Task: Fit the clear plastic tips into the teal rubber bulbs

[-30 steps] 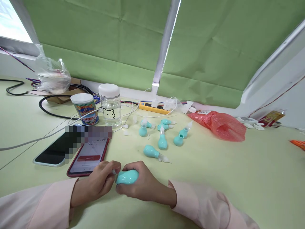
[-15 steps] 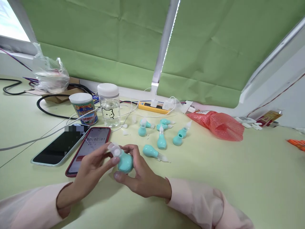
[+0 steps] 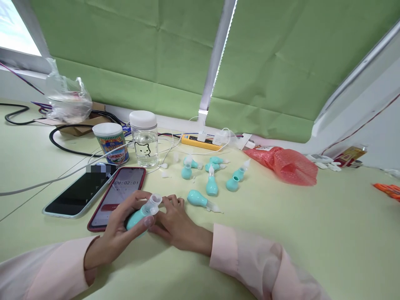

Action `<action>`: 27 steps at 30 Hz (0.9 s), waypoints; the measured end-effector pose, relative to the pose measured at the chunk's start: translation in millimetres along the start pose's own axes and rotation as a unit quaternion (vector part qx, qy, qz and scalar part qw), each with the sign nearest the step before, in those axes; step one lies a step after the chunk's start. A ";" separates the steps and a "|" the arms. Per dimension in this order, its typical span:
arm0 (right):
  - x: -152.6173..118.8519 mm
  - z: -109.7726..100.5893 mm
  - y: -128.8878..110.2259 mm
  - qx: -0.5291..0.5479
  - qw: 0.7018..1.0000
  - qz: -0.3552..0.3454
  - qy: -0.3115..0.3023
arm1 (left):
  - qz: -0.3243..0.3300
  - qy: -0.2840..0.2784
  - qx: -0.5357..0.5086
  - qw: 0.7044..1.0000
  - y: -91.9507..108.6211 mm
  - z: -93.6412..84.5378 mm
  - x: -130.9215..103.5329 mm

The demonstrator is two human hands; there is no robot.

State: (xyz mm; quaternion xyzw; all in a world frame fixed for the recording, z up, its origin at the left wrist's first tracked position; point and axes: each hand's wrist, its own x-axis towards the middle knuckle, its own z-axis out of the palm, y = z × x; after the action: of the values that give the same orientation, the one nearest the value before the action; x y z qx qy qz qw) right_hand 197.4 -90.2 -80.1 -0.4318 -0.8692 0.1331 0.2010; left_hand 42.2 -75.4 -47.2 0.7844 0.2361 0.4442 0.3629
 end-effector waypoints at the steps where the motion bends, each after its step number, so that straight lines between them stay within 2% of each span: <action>1: 0.7 -0.9 1.6 0.020 1.000 0.007 0.020 | 0.007 0.009 0.006 1.000 -1.6 0.7 -0.2; 5: 2.4 -21.4 9.7 0.134 0.981 0.056 0.127 | 0.042 0.027 0.048 0.998 -7.0 2.5 -5.1; 8: -0.5 -55.0 12.7 0.175 0.969 0.063 0.166 | 0.009 -0.012 0.087 0.996 -6.2 3.2 -11.2; 11: -7.8 -86.9 8.2 0.145 0.984 0.009 0.107 | -0.022 -0.068 0.113 0.991 -4.4 4.5 -15.8; 14: -14.3 -101.7 0.1 0.079 0.996 -0.045 0.013 | -0.028 -0.075 0.105 0.991 -6.1 6.3 -16.6; 20: -14.1 -103.1 -3.6 0.045 0.995 -0.054 -0.069 | -0.045 -0.029 0.081 0.995 -12.7 9.7 -15.3; 27: -12.9 -105.6 -3.6 0.007 0.988 -0.049 -0.147 | -0.045 -0.058 0.072 0.995 -11.4 11.0 -15.6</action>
State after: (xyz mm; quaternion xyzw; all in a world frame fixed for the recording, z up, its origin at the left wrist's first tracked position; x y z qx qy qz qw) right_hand 251.0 -96.6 11.7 -0.3634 -0.9083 0.1910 0.0804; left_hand 43.5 -83.0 -68.0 0.8211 0.2813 0.3633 0.3386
